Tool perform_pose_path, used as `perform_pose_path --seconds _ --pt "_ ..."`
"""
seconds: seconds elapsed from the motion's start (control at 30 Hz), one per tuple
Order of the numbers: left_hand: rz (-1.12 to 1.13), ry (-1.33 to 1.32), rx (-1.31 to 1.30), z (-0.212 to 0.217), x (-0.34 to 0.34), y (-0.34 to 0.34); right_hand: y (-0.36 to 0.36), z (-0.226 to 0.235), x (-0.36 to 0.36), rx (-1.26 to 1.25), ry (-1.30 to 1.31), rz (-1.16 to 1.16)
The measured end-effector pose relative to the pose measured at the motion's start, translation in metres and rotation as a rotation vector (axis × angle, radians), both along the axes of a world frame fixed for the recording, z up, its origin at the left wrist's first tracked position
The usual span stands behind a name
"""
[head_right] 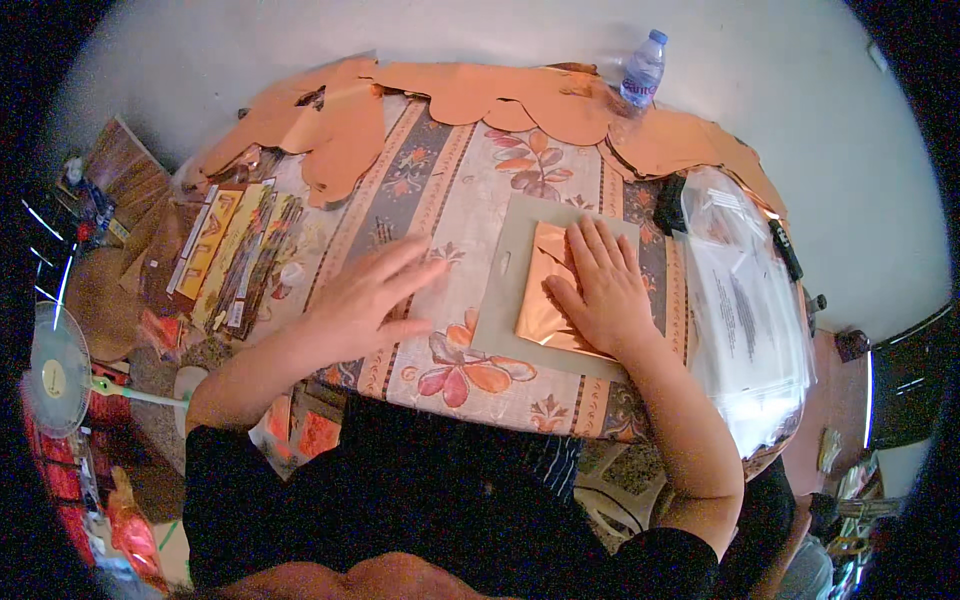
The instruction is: Folding a copper-colored foil balloon and placing it on a cardboard backing inside a plastic sleeve.
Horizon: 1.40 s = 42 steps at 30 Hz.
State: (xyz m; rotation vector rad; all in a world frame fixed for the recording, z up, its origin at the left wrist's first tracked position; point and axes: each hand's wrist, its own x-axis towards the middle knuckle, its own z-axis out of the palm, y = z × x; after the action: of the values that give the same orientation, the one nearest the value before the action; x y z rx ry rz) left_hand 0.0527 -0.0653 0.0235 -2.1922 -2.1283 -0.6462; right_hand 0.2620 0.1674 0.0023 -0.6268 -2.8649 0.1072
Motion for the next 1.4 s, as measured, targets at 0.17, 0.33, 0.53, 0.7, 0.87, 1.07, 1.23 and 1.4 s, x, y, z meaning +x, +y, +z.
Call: perform_pose_path --seconds 0.17,0.33,0.53,0.7,0.87,1.07,1.23,1.4 --pt "-0.159 -0.041 -0.192 0.006 -0.030 -0.012 -0.001 -0.002 -0.002 0.016 0.002 -0.005" --pt "-0.178 -0.204 -0.386 0.029 -0.050 -0.014 0.000 -0.004 0.000 0.021 0.016 -0.011" --pt "-0.067 -0.219 -0.192 0.030 -0.031 0.021 0.002 -0.005 0.001 0.039 0.016 0.008" --pt "0.057 -0.521 -0.273 0.019 -0.001 0.083 0.001 -0.005 -0.001 0.052 0.006 0.004" --pt "0.120 -0.509 -0.376 0.022 0.000 0.116 0.000 -0.005 -0.001 0.071 -0.008 0.001" --pt "-0.128 -0.267 -0.150 0.017 0.041 0.092 0.003 -0.011 0.000 0.072 0.052 0.020" --pt "-0.177 -0.178 -0.073 -0.002 0.052 0.092 0.004 -0.011 0.000 0.110 0.032 0.026" --pt "-0.185 -0.102 -0.080 -0.001 0.049 0.087 0.006 -0.015 0.000 0.122 0.066 0.032"
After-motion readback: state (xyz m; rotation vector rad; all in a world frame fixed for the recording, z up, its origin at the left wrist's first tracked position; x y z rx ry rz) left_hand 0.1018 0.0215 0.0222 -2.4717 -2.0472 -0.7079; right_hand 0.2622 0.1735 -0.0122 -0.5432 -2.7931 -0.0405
